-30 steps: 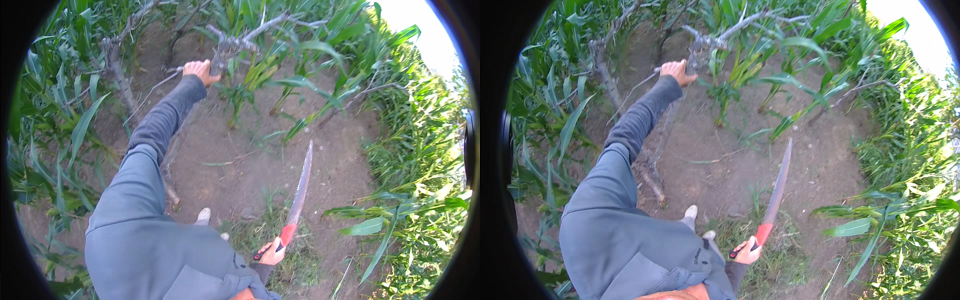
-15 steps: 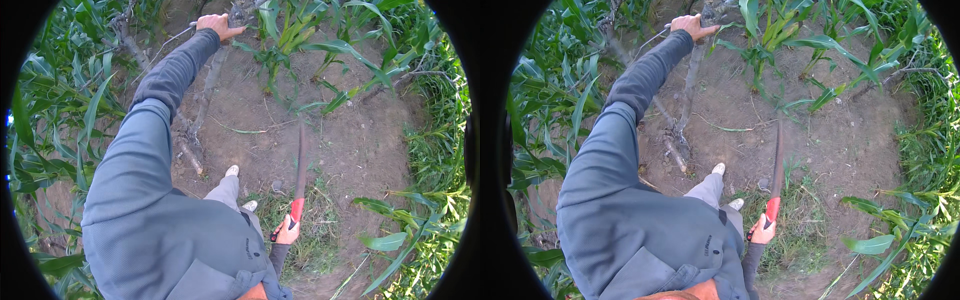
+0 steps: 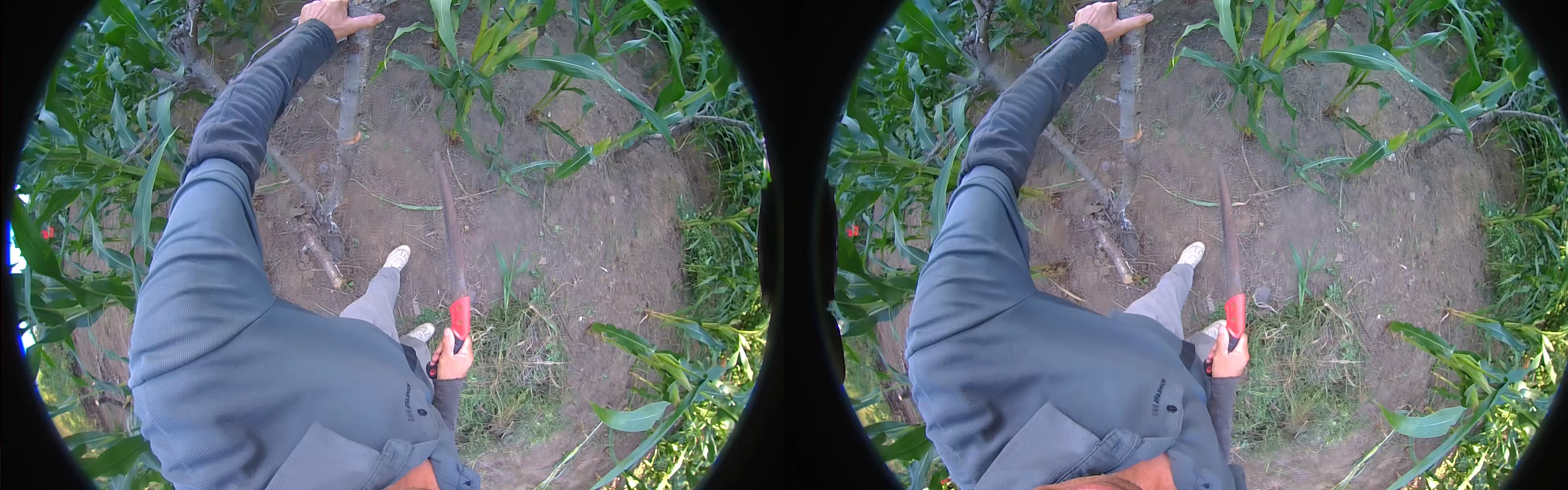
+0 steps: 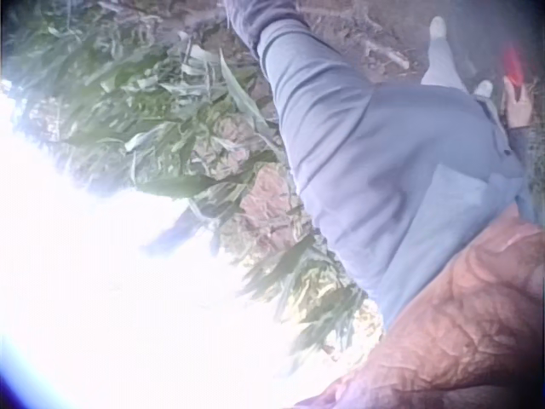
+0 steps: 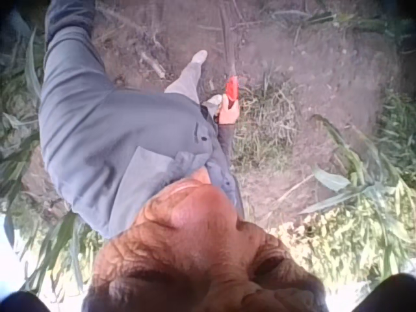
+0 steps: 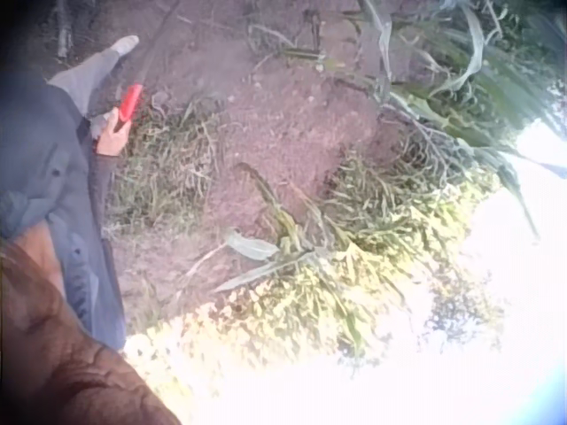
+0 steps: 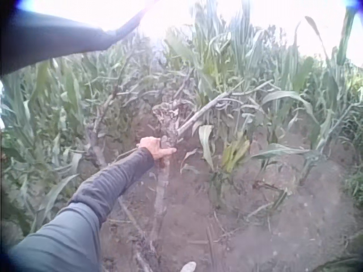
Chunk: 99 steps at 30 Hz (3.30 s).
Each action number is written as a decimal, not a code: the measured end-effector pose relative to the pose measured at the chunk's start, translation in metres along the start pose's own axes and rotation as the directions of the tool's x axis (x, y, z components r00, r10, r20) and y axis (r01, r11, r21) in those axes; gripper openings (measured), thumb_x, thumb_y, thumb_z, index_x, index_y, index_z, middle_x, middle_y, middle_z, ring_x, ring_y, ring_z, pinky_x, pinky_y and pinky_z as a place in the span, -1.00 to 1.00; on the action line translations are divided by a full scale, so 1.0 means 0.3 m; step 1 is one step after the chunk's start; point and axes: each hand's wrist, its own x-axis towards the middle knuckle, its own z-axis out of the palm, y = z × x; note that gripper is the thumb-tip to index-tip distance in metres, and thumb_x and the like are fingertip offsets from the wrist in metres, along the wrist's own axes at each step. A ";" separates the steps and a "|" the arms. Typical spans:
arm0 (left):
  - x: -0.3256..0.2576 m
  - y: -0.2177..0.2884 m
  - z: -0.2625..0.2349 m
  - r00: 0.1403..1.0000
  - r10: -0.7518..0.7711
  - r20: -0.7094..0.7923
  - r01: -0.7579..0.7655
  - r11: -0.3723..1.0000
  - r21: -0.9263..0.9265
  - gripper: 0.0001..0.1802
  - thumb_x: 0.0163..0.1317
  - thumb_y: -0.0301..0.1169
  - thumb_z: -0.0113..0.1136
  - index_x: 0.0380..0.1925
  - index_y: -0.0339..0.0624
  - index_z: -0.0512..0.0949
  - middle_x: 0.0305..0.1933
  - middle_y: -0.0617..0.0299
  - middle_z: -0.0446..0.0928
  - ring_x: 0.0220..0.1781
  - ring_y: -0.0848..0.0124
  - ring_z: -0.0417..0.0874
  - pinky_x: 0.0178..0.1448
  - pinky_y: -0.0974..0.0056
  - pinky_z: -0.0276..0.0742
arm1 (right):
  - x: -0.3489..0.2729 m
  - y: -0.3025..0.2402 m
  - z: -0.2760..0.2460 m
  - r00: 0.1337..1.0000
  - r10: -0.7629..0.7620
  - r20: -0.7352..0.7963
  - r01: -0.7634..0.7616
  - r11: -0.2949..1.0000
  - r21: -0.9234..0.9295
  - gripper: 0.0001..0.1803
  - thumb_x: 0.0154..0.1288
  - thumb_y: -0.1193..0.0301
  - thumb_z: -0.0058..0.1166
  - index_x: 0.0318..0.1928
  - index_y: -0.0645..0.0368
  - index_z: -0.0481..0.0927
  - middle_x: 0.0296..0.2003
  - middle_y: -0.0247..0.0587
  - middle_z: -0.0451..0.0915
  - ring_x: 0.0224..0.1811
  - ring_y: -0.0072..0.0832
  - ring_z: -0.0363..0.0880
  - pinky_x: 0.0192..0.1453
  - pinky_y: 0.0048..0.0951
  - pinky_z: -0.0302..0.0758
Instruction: The person saws off a branch from a small tree using a hand saw, then picks up the severed branch by hand and moves it.
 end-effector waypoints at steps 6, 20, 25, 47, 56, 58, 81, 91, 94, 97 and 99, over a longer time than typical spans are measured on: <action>0.226 -0.307 0.269 0.988 0.110 -0.112 -0.137 0.951 -0.276 -0.15 -0.09 0.44 0.09 -0.42 -0.26 0.63 -0.46 0.04 0.60 -0.35 0.15 0.63 -0.15 0.06 0.48 | 0.056 0.028 0.080 0.998 0.059 -0.002 -0.059 0.997 -0.051 -0.84 0.32 0.41 0.08 -0.27 0.21 0.39 -0.75 -0.38 0.35 -0.83 -0.65 0.30 -0.79 -0.57 0.25; 0.414 -0.679 0.746 0.999 -0.045 -0.014 -0.001 0.284 -0.959 -0.40 -0.07 0.01 0.43 -0.21 -0.30 0.59 -0.24 0.25 0.60 -0.23 0.46 0.59 -0.06 0.31 0.44 | 0.229 -0.295 0.298 0.898 0.191 0.396 -0.259 0.958 0.126 -0.79 0.38 0.30 -0.01 -0.16 0.16 0.36 -0.63 -0.33 0.40 -0.74 -0.61 0.36 -0.69 -0.53 0.35; 0.441 -0.585 0.747 0.993 -0.074 0.095 0.115 0.355 -0.928 -0.47 -0.11 -0.07 0.46 -0.28 -0.28 0.60 -0.30 0.22 0.61 -0.27 0.39 0.62 -0.15 0.27 0.50 | 0.279 -0.387 0.431 0.865 0.258 0.429 -0.312 0.948 0.059 -0.69 0.38 0.20 -0.01 -0.18 0.22 0.37 -0.65 -0.30 0.38 -0.76 -0.59 0.32 -0.72 -0.52 0.32; 0.462 -0.425 0.686 0.987 -0.087 0.135 0.131 -0.055 -0.990 -0.74 -0.12 -0.38 0.27 -0.39 -0.28 0.63 -0.43 0.23 0.60 -0.45 0.39 0.58 -0.31 0.29 0.49 | 0.347 -0.646 0.687 0.815 0.334 0.473 -0.297 0.942 -0.154 -0.74 0.38 0.23 -0.03 -0.20 0.18 0.35 -0.64 -0.28 0.38 -0.75 -0.53 0.37 -0.73 -0.45 0.35; 0.333 -0.347 0.537 0.998 -0.058 -0.030 -0.042 -0.220 -0.975 -0.70 -0.10 -0.48 0.23 -0.29 -0.36 0.59 -0.37 0.17 0.60 -0.38 0.37 0.62 -0.17 0.24 0.57 | 0.387 -0.608 0.829 0.772 0.284 0.568 -0.195 0.957 -0.212 -0.74 0.36 0.27 -0.07 -0.15 0.20 0.33 -0.63 -0.31 0.40 -0.75 -0.54 0.39 -0.71 -0.45 0.39; 0.270 -0.434 0.503 0.994 -0.045 -0.098 -0.101 -0.053 -0.993 -0.70 -0.13 -0.50 0.21 -0.29 -0.31 0.60 -0.38 0.26 0.60 -0.35 0.41 0.61 -0.18 0.26 0.55 | 0.239 -0.695 0.661 0.551 0.560 0.618 -0.310 0.825 -0.472 -0.69 0.36 0.26 -0.04 -0.04 0.22 0.34 -0.63 -0.34 0.41 -0.76 -0.61 0.38 -0.72 -0.52 0.36; -0.785 -0.614 0.125 0.880 -0.304 -0.365 -0.023 0.741 -0.672 -0.43 -0.12 -0.14 0.44 -0.23 -0.43 0.62 -0.19 0.02 0.65 -0.25 0.29 0.62 -0.07 0.21 0.50 | -0.306 -0.031 -0.411 0.971 0.133 0.198 -0.132 0.991 -0.018 -0.70 0.32 0.23 0.06 -0.16 0.19 0.37 -0.66 -0.45 0.36 -0.76 -0.70 0.35 -0.74 -0.57 0.33; -0.804 0.013 -0.175 0.561 -0.581 -0.590 0.151 0.773 -0.617 -0.26 -0.39 0.01 0.39 -0.19 -0.31 0.60 -0.28 -0.16 0.59 -0.15 -0.07 0.59 0.06 0.02 0.44 | -0.673 0.398 -0.741 0.968 0.153 -0.199 -0.120 0.978 0.169 -0.79 0.30 0.32 0.05 -0.23 0.18 0.38 -0.69 -0.29 0.39 -0.81 -0.52 0.36 -0.77 -0.43 0.36; -0.806 -0.020 -0.367 0.501 -0.618 -0.606 -0.134 0.636 -0.760 -0.36 -0.35 -0.13 0.42 -0.23 -0.33 0.59 -0.31 -0.08 0.63 -0.23 0.03 0.63 -0.01 0.06 0.49 | -0.685 0.446 -0.718 0.972 0.098 -0.214 -0.054 0.978 0.204 -0.78 0.31 0.30 0.06 -0.21 0.14 0.36 -0.70 -0.29 0.37 -0.81 -0.52 0.35 -0.79 -0.42 0.35; -0.754 0.013 -0.544 0.511 -0.615 -0.600 -0.554 0.298 -0.777 -0.57 -0.21 -0.36 0.40 -0.28 -0.36 0.59 -0.31 0.10 0.64 -0.26 0.28 0.63 -0.07 0.19 0.50 | -0.693 0.456 -0.657 0.947 0.097 -0.305 0.004 0.950 0.314 -0.79 0.33 0.32 0.02 -0.19 0.15 0.34 -0.71 -0.28 0.35 -0.81 -0.51 0.34 -0.79 -0.41 0.35; -0.736 0.077 -0.725 0.450 -0.561 -0.695 -0.725 0.225 -0.651 -0.62 -0.17 -0.44 0.39 -0.29 -0.40 0.59 -0.31 0.17 0.62 -0.26 0.37 0.61 -0.09 0.26 0.49 | -0.700 0.441 -0.624 0.919 0.103 -0.380 0.043 0.934 0.356 -0.78 0.34 0.31 0.00 -0.17 0.16 0.34 -0.71 -0.28 0.34 -0.81 -0.51 0.33 -0.79 -0.42 0.34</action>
